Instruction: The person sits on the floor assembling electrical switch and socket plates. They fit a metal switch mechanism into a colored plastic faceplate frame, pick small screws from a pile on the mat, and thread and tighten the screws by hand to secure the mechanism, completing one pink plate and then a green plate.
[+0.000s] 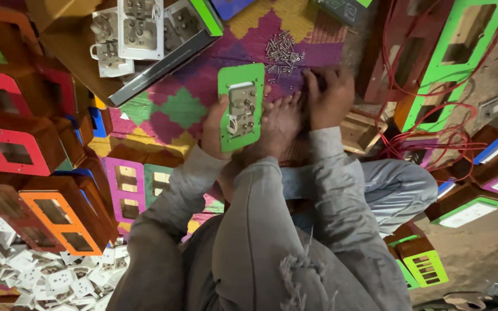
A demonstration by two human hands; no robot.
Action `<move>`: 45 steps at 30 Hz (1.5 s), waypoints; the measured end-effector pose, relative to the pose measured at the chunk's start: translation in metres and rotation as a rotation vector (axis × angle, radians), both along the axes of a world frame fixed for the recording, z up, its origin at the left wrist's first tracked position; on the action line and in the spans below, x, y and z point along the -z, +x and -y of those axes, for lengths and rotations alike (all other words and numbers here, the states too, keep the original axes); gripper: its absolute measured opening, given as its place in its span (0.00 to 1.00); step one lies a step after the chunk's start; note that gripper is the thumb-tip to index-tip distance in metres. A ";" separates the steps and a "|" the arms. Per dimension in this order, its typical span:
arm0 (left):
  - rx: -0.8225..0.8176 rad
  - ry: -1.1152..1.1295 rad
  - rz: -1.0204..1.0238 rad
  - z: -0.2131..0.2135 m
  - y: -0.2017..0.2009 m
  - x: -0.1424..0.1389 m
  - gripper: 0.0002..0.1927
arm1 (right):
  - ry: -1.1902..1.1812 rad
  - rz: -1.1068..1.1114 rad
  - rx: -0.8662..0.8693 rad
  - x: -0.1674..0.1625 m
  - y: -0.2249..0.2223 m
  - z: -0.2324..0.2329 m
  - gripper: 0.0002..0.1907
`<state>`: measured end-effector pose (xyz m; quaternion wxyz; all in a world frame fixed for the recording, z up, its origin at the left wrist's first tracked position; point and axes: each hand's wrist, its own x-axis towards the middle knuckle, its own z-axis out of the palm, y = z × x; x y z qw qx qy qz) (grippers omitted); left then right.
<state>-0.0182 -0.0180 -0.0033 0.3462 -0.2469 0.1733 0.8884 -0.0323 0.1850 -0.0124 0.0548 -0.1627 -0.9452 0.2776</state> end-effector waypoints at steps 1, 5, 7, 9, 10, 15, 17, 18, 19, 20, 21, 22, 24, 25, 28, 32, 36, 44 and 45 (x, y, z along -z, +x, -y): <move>-0.005 -0.005 0.014 -0.002 0.001 -0.001 0.34 | 0.016 -0.004 0.004 0.000 0.000 0.001 0.09; -0.041 0.058 0.067 -0.008 0.002 -0.001 0.33 | 0.077 0.001 -0.012 0.003 0.001 0.009 0.09; -0.035 0.055 0.020 -0.010 0.001 0.000 0.33 | 0.136 -0.021 -0.013 0.006 0.003 0.013 0.09; -0.023 0.057 0.002 -0.012 -0.001 -0.002 0.34 | 0.150 -0.011 -0.020 0.008 0.004 0.013 0.09; -0.014 0.059 0.003 -0.012 -0.001 -0.002 0.34 | 0.132 0.005 -0.026 0.009 0.005 0.013 0.08; -0.008 0.022 0.075 -0.010 -0.001 -0.006 0.35 | 0.030 -0.019 -0.042 0.008 0.008 0.006 0.07; 0.018 -0.021 0.077 -0.009 0.000 -0.006 0.36 | -0.062 -0.053 -0.008 0.003 0.012 0.005 0.07; 0.011 0.006 0.080 -0.009 0.000 -0.006 0.36 | -0.095 -0.043 -0.010 0.001 0.014 0.005 0.07; 0.005 0.034 0.082 -0.009 0.000 -0.005 0.36 | -0.127 -0.035 -0.010 -0.001 0.015 0.004 0.07; -0.001 0.062 0.083 -0.009 0.000 -0.004 0.36 | -0.159 -0.027 -0.009 -0.003 0.016 0.004 0.07; -0.002 0.082 0.073 -0.010 0.000 -0.003 0.36 | -0.181 -0.011 -0.003 -0.004 0.017 0.004 0.07; -0.003 0.101 0.063 -0.011 0.000 -0.002 0.35 | -0.203 0.005 0.004 -0.003 0.017 0.004 0.06; 0.000 0.099 0.056 -0.012 0.002 -0.001 0.34 | -0.227 0.006 0.020 -0.001 0.019 0.004 0.06; 0.004 0.076 0.059 -0.012 0.003 0.000 0.34 | -0.231 -0.009 0.030 0.001 0.020 0.003 0.06; -0.002 0.057 0.091 -0.008 0.007 0.002 0.33 | -0.646 -0.032 0.211 0.009 0.025 0.003 0.06; 0.018 -0.007 0.096 -0.006 0.010 0.006 0.32 | -0.779 0.037 0.322 0.012 0.041 -0.005 0.06; 0.042 0.012 0.204 -0.009 0.010 0.008 0.32 | -0.853 0.047 0.267 -0.004 0.057 -0.004 0.09; 0.142 0.077 0.122 -0.011 0.015 0.008 0.34 | -0.562 -0.019 -0.096 -0.028 0.050 0.006 0.10; 0.139 0.071 0.156 -0.011 0.016 0.008 0.34 | -0.567 -0.021 -0.104 -0.028 0.049 0.007 0.10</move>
